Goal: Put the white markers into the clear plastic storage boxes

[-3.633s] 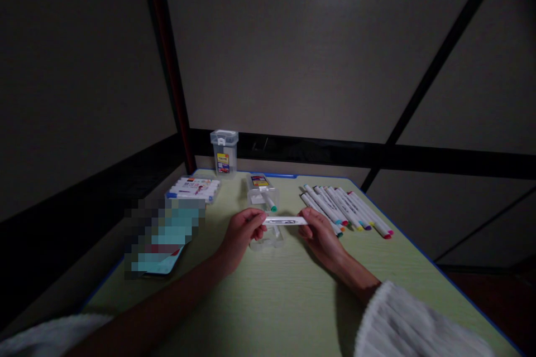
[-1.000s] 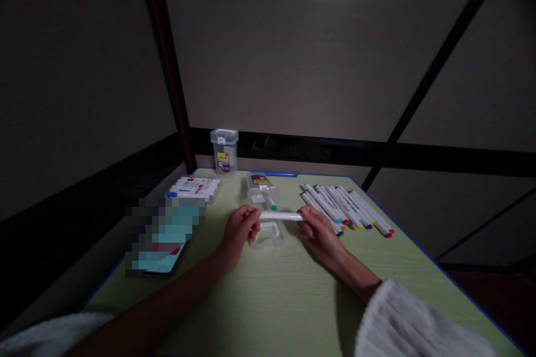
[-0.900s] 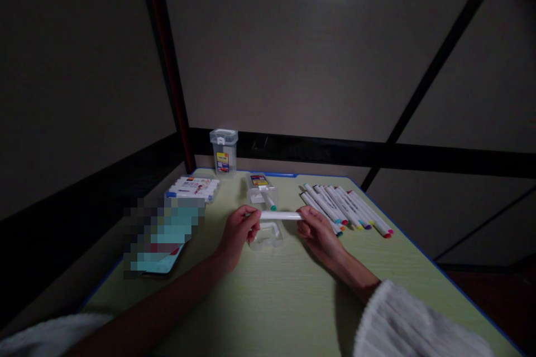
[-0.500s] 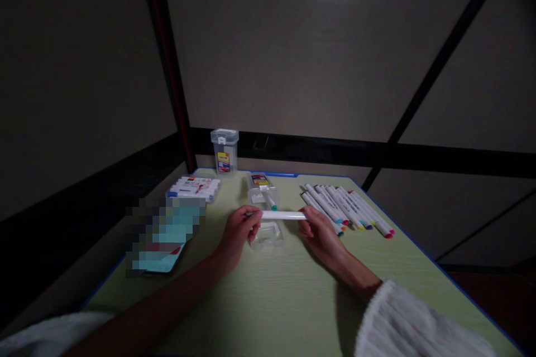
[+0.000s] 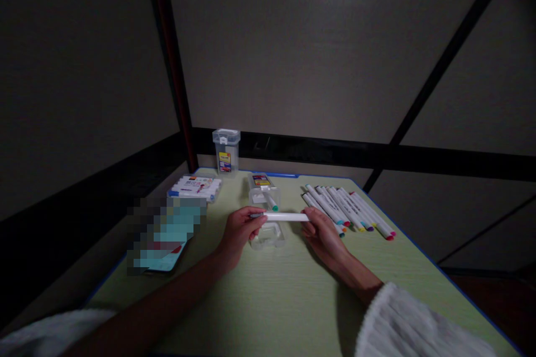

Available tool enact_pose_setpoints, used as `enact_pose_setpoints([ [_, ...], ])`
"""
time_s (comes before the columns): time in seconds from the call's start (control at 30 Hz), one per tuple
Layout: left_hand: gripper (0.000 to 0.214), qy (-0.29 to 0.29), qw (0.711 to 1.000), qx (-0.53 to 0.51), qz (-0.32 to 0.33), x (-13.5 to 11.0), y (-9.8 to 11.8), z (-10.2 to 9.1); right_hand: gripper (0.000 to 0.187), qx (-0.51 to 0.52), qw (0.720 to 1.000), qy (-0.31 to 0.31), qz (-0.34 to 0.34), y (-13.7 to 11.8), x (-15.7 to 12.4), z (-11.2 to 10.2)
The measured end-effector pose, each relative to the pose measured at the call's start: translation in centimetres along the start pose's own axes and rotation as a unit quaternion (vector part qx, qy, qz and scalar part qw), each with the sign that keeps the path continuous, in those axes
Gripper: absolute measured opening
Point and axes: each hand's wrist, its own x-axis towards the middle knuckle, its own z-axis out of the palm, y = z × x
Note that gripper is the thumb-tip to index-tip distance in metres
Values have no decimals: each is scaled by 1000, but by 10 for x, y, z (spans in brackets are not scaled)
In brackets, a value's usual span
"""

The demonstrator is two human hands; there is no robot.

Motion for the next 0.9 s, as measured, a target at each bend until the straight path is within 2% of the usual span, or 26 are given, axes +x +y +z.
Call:
enact_pose_setpoints([
  [0.2,24,-4,1000,-18,-8,0,-2,1,21,2,1000,14,-4,0,1,-1],
  [0.37,28,20,999,14,-25,-2,-1,1,19,22,1000,18,9,0,0,-1],
  [0.6,27,48,999,16,-15,-1,2,1,21,29,1000,-2,9,1,0,-2],
  [0.73,25,42,999,2,-21,0,0,0,25,23,1000,-1,10,-1,-1,0],
  [0.9,22,41,999,8,3,-1,1,0,25,13,1000,7,4,-2,0,2],
])
